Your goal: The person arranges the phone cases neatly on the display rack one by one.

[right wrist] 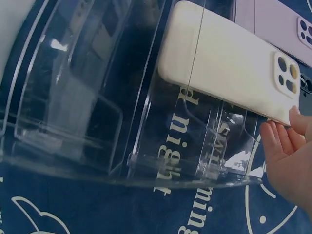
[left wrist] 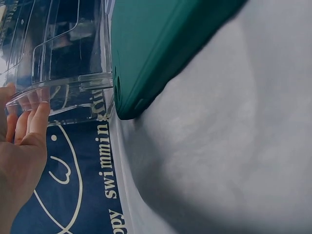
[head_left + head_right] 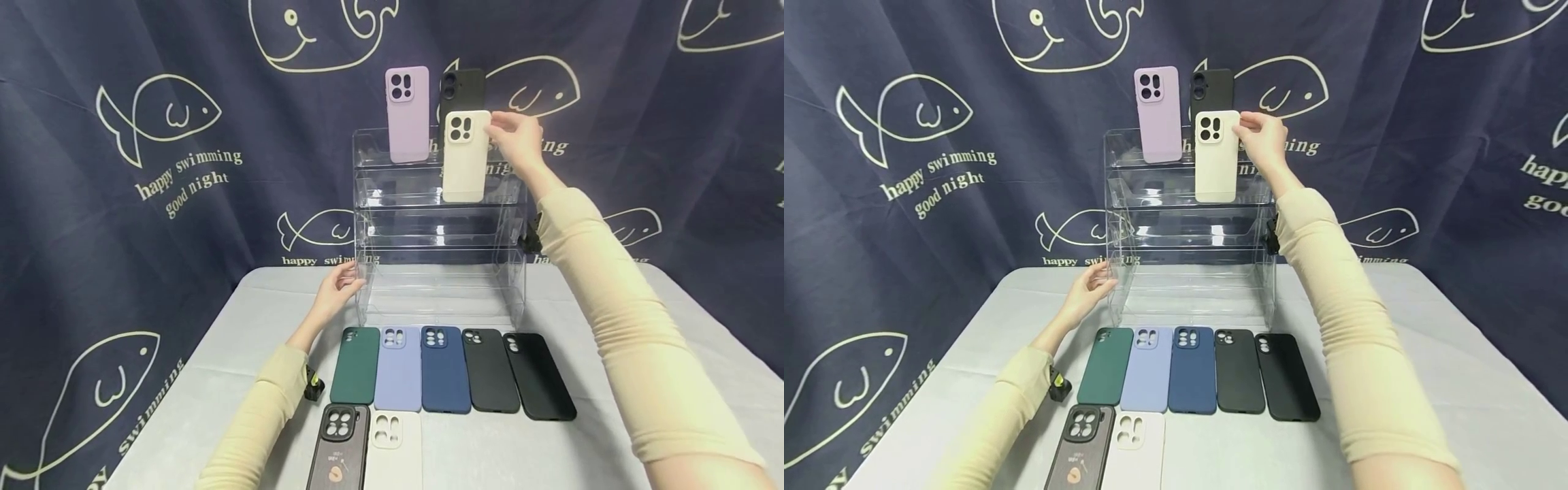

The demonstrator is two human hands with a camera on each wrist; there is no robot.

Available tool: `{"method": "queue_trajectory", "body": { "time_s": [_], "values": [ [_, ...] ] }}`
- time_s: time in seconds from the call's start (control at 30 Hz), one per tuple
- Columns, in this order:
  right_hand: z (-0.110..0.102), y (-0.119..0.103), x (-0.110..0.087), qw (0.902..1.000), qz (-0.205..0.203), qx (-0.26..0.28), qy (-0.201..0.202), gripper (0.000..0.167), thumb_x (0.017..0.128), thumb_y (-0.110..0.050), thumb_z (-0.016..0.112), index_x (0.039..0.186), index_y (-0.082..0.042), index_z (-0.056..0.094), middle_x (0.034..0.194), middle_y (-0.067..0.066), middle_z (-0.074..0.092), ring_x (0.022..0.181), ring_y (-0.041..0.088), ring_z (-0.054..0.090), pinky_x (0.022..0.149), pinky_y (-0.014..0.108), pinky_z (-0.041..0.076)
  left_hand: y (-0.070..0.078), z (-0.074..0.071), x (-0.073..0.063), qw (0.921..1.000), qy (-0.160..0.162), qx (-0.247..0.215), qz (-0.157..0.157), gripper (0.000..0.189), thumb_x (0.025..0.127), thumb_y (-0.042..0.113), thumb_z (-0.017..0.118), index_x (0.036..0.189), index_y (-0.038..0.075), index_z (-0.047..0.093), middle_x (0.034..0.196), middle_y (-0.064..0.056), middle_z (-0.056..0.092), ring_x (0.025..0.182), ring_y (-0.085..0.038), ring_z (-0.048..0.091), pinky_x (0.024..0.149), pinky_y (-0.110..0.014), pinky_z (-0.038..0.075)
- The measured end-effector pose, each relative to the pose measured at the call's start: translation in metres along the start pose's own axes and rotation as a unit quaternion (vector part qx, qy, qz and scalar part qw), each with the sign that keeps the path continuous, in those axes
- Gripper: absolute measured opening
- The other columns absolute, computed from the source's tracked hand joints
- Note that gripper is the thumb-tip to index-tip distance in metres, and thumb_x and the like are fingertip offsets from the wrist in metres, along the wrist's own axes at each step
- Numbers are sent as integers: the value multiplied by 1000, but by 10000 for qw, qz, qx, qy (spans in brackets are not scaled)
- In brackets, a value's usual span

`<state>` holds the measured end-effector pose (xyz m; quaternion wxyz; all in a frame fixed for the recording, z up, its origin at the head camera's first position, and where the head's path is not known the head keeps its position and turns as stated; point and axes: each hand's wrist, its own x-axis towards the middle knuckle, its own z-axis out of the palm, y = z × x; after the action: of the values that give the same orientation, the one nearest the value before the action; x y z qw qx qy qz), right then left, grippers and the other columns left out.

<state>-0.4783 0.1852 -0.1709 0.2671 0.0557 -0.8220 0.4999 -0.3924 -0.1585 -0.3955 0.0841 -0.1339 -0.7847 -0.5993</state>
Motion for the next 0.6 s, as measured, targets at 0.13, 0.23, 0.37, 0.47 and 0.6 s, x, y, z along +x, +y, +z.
{"method": "queue_trajectory", "body": {
  "time_s": [0.13,0.23,0.37,0.47,0.6],
  "values": [
    [-9,2,-11,9992,-119,-350,-148,48,91,-31,60,134,-11,52,132,8,56,120,17,56,102,26,45,4,-1,-2,9999,-80,-19,-80,56,89,9,63,138,-3,39,129,-29,48,120,-40,50,107,-46,40],
    [-15,4,-22,9985,-226,-356,-337,50,90,-34,62,133,-11,52,132,10,56,120,19,56,102,29,45,-6,-1,-1,9999,-29,113,-56,56,90,14,64,139,0,39,128,-26,50,119,-37,51,107,-45,40],
    [-21,8,-36,9963,-506,-419,-554,52,90,-34,62,132,-7,53,130,13,58,119,22,57,101,31,47,-9,-2,-2,9997,55,250,-17,55,89,15,64,137,1,41,127,-24,52,117,-36,53,105,-43,43],
    [-25,10,-47,9937,-747,-507,-665,53,90,-35,62,132,-5,52,129,15,58,118,25,57,100,34,48,-8,-1,0,9997,71,237,46,54,89,13,64,137,1,42,126,-26,52,116,-37,54,103,-44,44],
    [-32,11,-61,9902,-968,-646,-771,53,90,-35,62,132,-6,52,130,15,57,117,28,57,100,38,47,-6,1,3,9996,72,286,49,53,90,15,63,137,2,43,126,-25,53,115,-36,55,103,-43,44]
  ]
}}
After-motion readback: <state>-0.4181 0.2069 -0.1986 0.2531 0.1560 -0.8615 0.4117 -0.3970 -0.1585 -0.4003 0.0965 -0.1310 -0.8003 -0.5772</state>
